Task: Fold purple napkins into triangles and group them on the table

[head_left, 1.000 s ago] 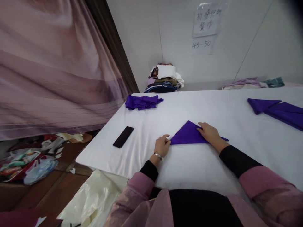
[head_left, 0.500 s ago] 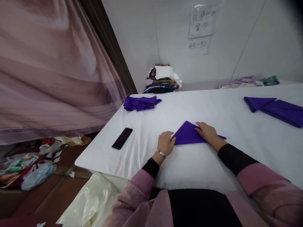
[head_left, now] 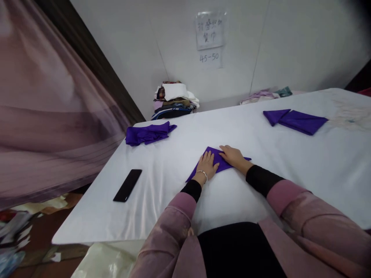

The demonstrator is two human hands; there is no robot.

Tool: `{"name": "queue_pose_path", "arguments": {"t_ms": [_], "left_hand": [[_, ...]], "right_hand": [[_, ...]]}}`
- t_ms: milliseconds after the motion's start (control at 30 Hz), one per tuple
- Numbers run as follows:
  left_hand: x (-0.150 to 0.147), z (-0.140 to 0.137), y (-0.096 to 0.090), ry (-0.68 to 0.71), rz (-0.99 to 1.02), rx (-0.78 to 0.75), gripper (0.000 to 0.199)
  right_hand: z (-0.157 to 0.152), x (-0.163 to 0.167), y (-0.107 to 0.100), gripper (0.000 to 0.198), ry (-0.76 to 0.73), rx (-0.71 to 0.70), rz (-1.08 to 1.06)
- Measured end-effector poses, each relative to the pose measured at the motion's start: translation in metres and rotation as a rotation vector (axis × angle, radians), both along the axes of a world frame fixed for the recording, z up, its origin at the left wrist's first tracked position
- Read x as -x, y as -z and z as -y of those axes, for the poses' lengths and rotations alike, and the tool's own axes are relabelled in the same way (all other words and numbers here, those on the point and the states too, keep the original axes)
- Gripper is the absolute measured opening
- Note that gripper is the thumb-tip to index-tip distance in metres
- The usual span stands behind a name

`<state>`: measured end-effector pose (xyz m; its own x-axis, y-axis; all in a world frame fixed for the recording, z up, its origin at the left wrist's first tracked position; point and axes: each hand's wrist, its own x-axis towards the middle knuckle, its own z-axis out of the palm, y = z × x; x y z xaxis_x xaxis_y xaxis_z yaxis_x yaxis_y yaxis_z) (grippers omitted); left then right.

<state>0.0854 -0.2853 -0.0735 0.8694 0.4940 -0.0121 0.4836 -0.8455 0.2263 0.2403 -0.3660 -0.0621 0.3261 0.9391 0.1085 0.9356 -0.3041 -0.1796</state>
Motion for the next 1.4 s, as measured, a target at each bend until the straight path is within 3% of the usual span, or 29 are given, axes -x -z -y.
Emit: {"name": "queue_pose_path", "arguments": {"t_ms": [533, 633, 733, 800, 900, 967, 1133, 1400], "left_hand": [[0.001, 0.002, -0.003, -0.007, -0.053, -0.006, 0.063], [0.001, 0.002, -0.003, -0.003, -0.073, -0.022, 0.064], [0.002, 0.003, -0.002, -0.001, -0.075, -0.036, 0.065], [0.002, 0.003, -0.001, -0.001, -0.068, -0.046, 0.066], [0.002, 0.003, 0.0, 0.008, -0.062, -0.062, 0.064], [0.001, 0.003, 0.0, 0.019, -0.077, -0.066, 0.063], [0.001, 0.005, -0.003, 0.012, -0.041, -0.063, 0.065], [0.005, 0.006, -0.003, 0.0, -0.022, -0.005, 0.069]], "right_hand": [[0.07, -0.063, 0.011, 0.04, 0.141, -0.014, 0.091], [0.074, -0.066, 0.009, 0.04, 0.14, -0.082, 0.118], [0.065, -0.049, 0.003, 0.044, 0.048, -0.239, 0.103], [0.052, -0.027, 0.0, 0.047, -0.097, -0.293, 0.049], [0.026, 0.01, -0.002, 0.055, -0.321, -0.244, -0.055], [0.01, 0.026, -0.002, 0.063, -0.391, -0.184, -0.108], [-0.017, 0.03, 0.003, 0.073, -0.398, -0.066, -0.198], [-0.022, 0.018, 0.018, 0.073, -0.359, 0.009, -0.189]]}}
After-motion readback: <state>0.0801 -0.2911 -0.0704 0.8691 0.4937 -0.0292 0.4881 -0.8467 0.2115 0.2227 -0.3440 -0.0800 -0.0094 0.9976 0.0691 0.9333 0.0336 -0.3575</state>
